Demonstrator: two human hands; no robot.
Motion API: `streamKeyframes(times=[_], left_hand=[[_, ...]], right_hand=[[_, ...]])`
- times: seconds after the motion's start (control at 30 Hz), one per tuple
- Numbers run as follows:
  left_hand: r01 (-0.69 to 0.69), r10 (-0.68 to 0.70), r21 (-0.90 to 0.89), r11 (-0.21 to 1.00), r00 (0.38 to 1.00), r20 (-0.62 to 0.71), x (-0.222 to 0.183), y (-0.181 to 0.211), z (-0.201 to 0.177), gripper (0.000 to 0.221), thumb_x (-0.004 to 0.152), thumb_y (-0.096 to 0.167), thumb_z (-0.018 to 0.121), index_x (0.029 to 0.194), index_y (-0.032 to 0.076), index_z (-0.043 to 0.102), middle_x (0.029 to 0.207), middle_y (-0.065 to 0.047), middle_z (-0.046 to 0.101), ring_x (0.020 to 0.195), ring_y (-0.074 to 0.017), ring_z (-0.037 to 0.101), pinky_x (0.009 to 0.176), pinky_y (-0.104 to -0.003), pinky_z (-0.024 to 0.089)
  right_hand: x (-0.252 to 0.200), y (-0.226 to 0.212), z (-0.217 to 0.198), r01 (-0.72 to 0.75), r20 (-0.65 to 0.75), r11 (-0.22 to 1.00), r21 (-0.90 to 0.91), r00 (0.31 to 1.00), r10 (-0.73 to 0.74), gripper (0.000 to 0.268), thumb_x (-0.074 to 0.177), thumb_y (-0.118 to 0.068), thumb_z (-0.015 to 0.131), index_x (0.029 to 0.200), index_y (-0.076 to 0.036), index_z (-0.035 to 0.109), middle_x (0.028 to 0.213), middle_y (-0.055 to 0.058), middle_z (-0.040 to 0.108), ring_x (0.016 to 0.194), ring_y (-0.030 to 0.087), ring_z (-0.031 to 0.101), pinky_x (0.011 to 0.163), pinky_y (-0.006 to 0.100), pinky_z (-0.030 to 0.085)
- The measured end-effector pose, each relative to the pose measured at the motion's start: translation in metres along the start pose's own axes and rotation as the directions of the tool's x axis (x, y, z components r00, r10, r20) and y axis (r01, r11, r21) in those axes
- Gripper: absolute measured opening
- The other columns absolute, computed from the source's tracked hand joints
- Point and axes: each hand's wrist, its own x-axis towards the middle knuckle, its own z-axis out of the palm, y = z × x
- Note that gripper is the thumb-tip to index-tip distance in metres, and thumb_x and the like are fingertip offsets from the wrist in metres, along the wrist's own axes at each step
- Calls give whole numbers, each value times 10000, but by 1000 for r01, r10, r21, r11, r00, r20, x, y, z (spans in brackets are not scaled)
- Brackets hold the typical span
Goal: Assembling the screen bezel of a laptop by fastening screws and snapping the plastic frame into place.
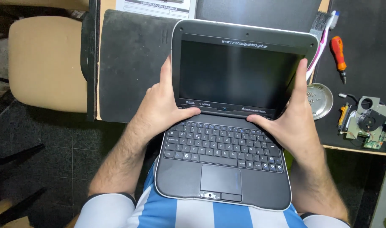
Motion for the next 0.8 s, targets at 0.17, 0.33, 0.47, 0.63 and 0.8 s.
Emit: streamKeyframes(times=[0.17, 0.33, 0.47, 0.63, 0.8], left_hand=[[-12, 13, 29, 1000, 1000, -20, 5, -6, 5, 1539, 820, 394, 1166, 1911, 77, 127, 1469, -224, 835, 1240, -471, 858, 1205, -578, 627], [-131, 179, -313, 941, 975, 131, 5, -30, -17, 1201, 974, 33, 927, 1905, 132, 173, 1543, -143, 857, 1345, -271, 895, 1099, -450, 783], [-184, 239, -341, 922, 963, 126, 1, -43, -14, 941, 1027, 15, 880, 1827, 141, 401, 1372, -88, 897, 1201, -213, 905, 1057, -391, 790], [-219, 262, -334, 917, 961, 87, 3, -59, -15, 911, 1065, -35, 887, 1846, 118, 443, 847, 21, 512, 762, -105, 585, 756, -269, 674], [-213, 329, -490, 845, 930, 165, 4, -82, -13, 659, 1161, -6, 749, 1786, 97, 567, 932, 50, 500, 925, -80, 618, 1026, -280, 684]], right_hand=[[2, 14, 5, -39, -27, 999, 38, 999, 40, 1816, 775, -272, 1242, 1920, -263, -168, 2118, 142, -24, 1932, 473, 345, 1512, 531, 353], [-5, 21, -4, 38, 73, 909, 416, 995, -75, 1552, 975, 80, 986, 1893, -308, -204, 1964, 364, 553, 1677, 415, 720, 1333, 562, 630], [-9, 17, -2, -106, 59, 927, 361, 994, 91, 1593, 968, 46, 1027, 1929, -313, -191, 1613, 225, 828, 1403, 328, 894, 1224, 438, 701], [-15, 28, 0, -56, 53, 920, 389, 998, 39, 1587, 1027, 71, 1005, 1912, -358, -240, 1655, 263, 856, 1470, 350, 895, 1316, 487, 702], [-23, 47, -5, -77, 69, 927, 368, 996, 56, 1370, 1111, 159, 820, 2042, -278, -85, 996, 70, 397, 894, 194, 514, 967, 330, 550]])
